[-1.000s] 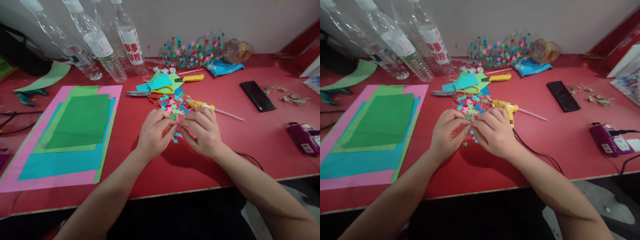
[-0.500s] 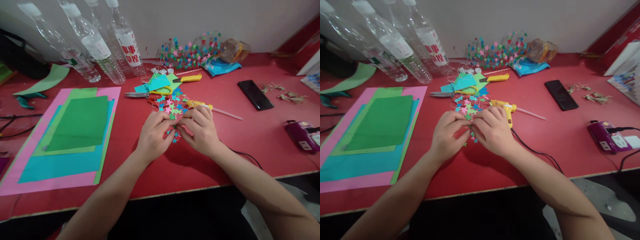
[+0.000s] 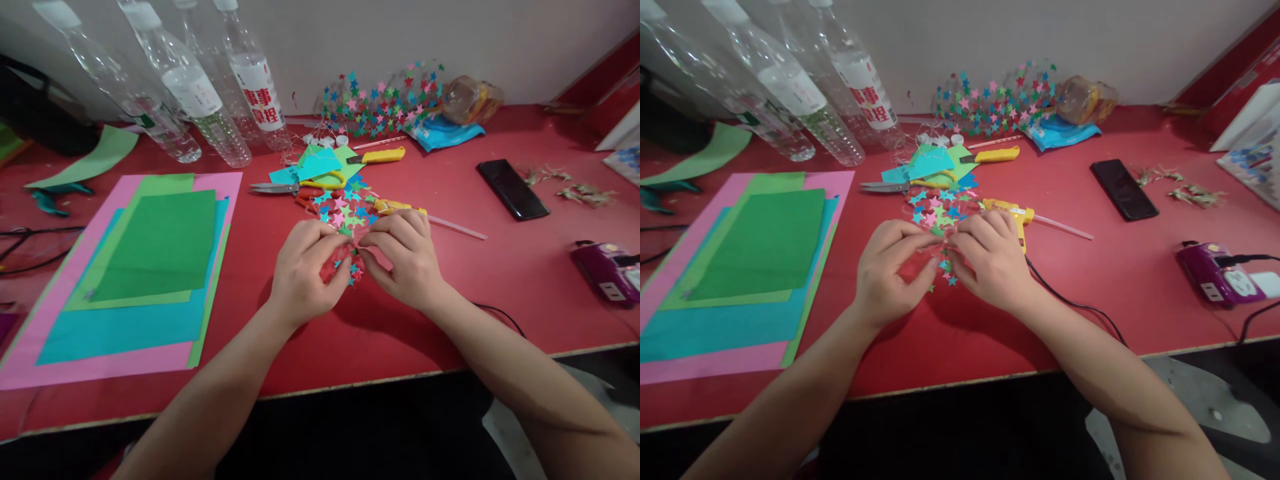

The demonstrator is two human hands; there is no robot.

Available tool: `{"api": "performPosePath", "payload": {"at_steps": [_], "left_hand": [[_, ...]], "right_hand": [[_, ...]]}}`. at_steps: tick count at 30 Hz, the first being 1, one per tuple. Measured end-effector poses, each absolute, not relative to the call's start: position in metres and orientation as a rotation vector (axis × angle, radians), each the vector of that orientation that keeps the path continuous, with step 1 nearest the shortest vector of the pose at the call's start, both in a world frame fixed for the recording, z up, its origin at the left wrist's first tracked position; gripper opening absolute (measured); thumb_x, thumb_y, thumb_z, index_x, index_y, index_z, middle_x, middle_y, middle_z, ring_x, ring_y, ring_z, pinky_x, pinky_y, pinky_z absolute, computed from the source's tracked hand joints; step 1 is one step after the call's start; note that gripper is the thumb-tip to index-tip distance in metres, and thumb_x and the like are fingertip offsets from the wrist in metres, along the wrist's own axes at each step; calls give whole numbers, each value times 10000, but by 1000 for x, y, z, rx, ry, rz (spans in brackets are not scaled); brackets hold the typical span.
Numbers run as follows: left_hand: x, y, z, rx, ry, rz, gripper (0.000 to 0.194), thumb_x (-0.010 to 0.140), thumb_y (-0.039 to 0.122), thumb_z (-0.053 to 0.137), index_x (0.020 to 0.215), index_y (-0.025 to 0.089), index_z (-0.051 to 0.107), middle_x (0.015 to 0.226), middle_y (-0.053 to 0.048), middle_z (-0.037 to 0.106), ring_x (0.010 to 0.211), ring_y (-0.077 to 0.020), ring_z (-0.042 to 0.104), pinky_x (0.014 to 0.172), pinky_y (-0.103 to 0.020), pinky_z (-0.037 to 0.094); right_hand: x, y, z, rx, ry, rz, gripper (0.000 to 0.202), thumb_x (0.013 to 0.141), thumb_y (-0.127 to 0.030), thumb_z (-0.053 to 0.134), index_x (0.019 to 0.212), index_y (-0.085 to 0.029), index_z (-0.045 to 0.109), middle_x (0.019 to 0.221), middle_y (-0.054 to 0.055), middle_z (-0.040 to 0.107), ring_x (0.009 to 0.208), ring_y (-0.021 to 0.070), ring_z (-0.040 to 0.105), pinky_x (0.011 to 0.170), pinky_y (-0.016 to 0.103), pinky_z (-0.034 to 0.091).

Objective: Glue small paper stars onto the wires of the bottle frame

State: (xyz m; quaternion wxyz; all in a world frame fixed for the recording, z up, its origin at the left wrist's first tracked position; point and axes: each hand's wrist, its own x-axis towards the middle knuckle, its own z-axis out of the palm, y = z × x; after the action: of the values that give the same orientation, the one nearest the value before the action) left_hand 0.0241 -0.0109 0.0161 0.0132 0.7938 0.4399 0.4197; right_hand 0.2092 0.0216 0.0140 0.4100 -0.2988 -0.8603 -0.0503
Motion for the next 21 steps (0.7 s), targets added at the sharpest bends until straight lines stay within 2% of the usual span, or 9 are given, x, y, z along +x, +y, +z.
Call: {"api": "performPosePath", "payload": {"at_steps": [4,5,11,15,17,19,21], "left_hand": [[22,-11,19,2367,1423,1474,31,850,184,620,862,203,599,826,-41,606,808,-176,573,732,-340,492],[20,-11,19,2335,1441,1523,48,868,192,605,831,208,580,800,-33,598,787,-167,568,709,-329,484],[10,-7,21,2171,1541,1692,282,962,267,462,684,218,454,670,-2,494,661,-138,488,623,-321,409],[4,-1,17,1978,1616,1768,443,960,315,503,558,206,350,549,33,351,526,-116,345,542,-320,311],[1,5,14,1849,1639,1796,418,929,338,561,565,214,399,563,32,390,542,-115,375,549,-310,334],[-1,13,7,1684,1642,1836,253,868,340,643,678,230,517,668,17,507,628,-122,468,599,-296,404],[-3,21,0,1476,1563,1895,128,839,311,651,790,222,573,759,-1,566,702,-124,529,653,-285,447]], "right_hand": [[211,22,15,-751,-2165,-132,61,869,-197,600,928,-208,612,894,38,649,865,201,527,779,374,389],[211,22,15,-752,-2161,-128,62,873,-196,593,930,-209,613,893,38,646,868,200,527,781,375,387],[219,25,18,-773,-2094,-99,103,878,-191,574,957,-233,625,903,29,634,879,194,543,831,401,394],[224,26,20,-712,-2101,-147,120,858,-201,592,955,-261,631,890,16,639,875,197,557,852,425,420],[225,26,19,-586,-2174,-231,116,847,-213,619,946,-272,628,900,-1,652,871,185,553,873,422,436],[224,26,16,-469,-2248,-347,104,843,-224,640,935,-272,627,935,-11,666,892,176,544,909,413,445],[222,26,13,-428,-2298,-444,109,847,-224,645,945,-269,632,989,-9,674,943,177,533,945,413,440]]}}
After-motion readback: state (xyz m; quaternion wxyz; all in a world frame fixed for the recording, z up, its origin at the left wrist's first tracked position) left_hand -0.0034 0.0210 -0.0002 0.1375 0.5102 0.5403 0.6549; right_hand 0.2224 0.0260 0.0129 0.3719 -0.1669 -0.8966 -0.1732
